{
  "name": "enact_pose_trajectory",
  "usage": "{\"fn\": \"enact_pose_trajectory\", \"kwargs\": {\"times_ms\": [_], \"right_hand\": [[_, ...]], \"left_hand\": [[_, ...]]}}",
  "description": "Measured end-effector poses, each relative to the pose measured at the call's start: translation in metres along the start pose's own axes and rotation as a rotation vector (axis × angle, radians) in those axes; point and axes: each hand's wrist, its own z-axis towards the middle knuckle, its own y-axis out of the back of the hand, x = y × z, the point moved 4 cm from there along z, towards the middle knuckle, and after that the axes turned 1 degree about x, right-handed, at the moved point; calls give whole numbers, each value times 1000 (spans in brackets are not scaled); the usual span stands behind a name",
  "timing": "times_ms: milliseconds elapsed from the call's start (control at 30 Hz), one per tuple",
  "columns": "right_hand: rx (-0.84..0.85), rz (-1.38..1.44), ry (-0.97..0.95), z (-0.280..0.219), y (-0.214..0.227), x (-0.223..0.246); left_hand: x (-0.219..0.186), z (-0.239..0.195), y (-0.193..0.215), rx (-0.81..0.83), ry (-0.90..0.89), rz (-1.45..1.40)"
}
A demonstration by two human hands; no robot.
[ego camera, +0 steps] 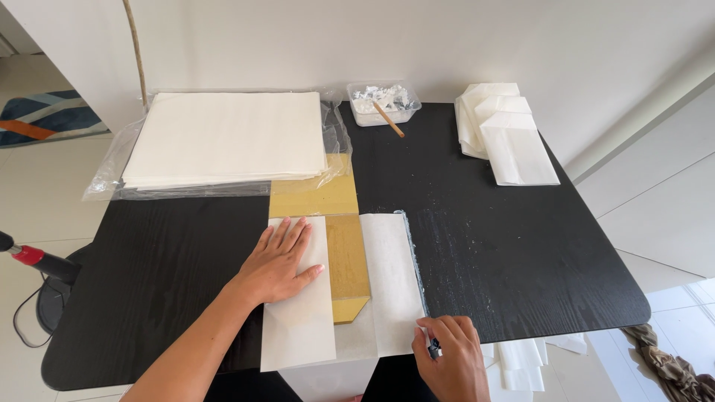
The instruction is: A person is manually constructing paper bags by folding white paper sheets and applying glue to the edges with a brush.
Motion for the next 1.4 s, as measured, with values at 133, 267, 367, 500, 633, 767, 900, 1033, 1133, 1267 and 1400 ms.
{"fn": "enact_pose_trajectory", "kwargs": {"times_ms": [133,267,367,500,633,767,900,1033,1133,1267,1400], "right_hand": [[-19,13,36,0,-1,-3],[10,11,8,0,-1,-2],[-15,22,16,0,-1,3],[-20,22,23,2,-1,2],[28,11,-72,5,3,4],[-20,3,-74,18,25,6],[-220,36,-29,60,61,5],[-295,80,26,136,97,37],[-344,129,148,203,102,74],[-111,157,122,297,51,75],[82,112,197,359,1,84]], "left_hand": [[2,0,-1,14,8,-8],[3,1,-4,-9,7,3],[4,0,-4,-19,2,-2],[5,4,-5,-54,-15,-15],[1,2,-1,-48,-8,-2],[1,7,0,-46,-16,8],[5,33,-5,-284,-131,177],[-18,54,37,-432,-137,239],[-36,65,71,-251,-190,52],[-37,94,65,-303,-385,-216],[-24,104,61,-408,-465,-454]]}}
